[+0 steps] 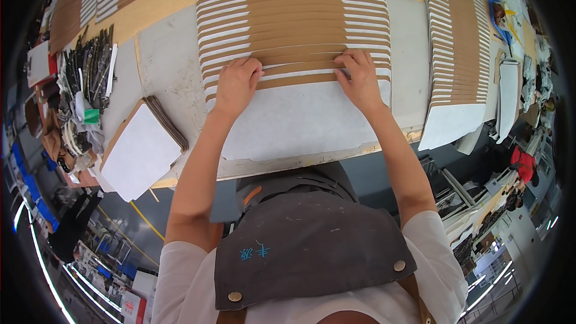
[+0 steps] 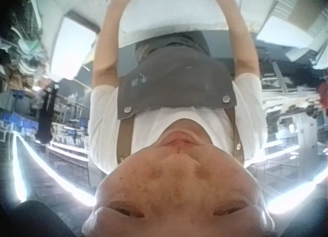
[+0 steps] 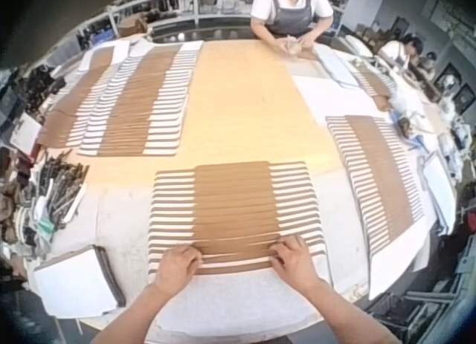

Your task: The recorder is aligning, stacking, and organizing leather components and stiffeners at a factory work table.

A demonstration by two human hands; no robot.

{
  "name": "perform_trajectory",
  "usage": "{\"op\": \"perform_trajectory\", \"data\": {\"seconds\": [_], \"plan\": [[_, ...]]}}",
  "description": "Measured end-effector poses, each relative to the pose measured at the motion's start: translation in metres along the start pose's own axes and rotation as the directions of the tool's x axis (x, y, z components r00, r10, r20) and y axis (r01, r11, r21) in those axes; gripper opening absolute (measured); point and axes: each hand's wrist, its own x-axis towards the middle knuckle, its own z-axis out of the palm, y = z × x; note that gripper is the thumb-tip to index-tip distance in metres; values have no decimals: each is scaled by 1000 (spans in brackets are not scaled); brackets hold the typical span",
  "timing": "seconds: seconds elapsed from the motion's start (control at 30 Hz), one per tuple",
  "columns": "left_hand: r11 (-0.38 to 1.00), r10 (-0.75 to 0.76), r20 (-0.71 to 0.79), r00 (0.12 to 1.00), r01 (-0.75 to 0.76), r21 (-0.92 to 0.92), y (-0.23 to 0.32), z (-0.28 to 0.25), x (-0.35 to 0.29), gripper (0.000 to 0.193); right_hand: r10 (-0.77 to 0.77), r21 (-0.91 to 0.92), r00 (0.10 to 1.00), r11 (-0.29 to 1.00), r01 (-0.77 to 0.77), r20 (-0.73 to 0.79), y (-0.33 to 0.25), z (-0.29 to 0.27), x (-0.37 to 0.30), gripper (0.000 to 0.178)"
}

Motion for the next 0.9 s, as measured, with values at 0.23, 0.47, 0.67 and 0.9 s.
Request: {"op": "perform_trajectory", "data": {"seconds": [0.23,0.47,0.67,0.9], "plan": [[999,-31,-107,994,33,11,3,5,1,9,85,-31,995,996,-84,45,6,-2,5,11],[965,-263,-13,965,264,12,-12,-11,-13,20,231,-69,969,972,-225,94,31,-23,-1,9],[913,-209,-178,962,257,317,-4,-27,-22,24,148,-203,988,967,-154,-48,24,-30,-2,12],[988,-46,-39,998,51,144,-1,-17,-34,19,218,45,959,972,-230,180,14,-31,-20,23]]}}
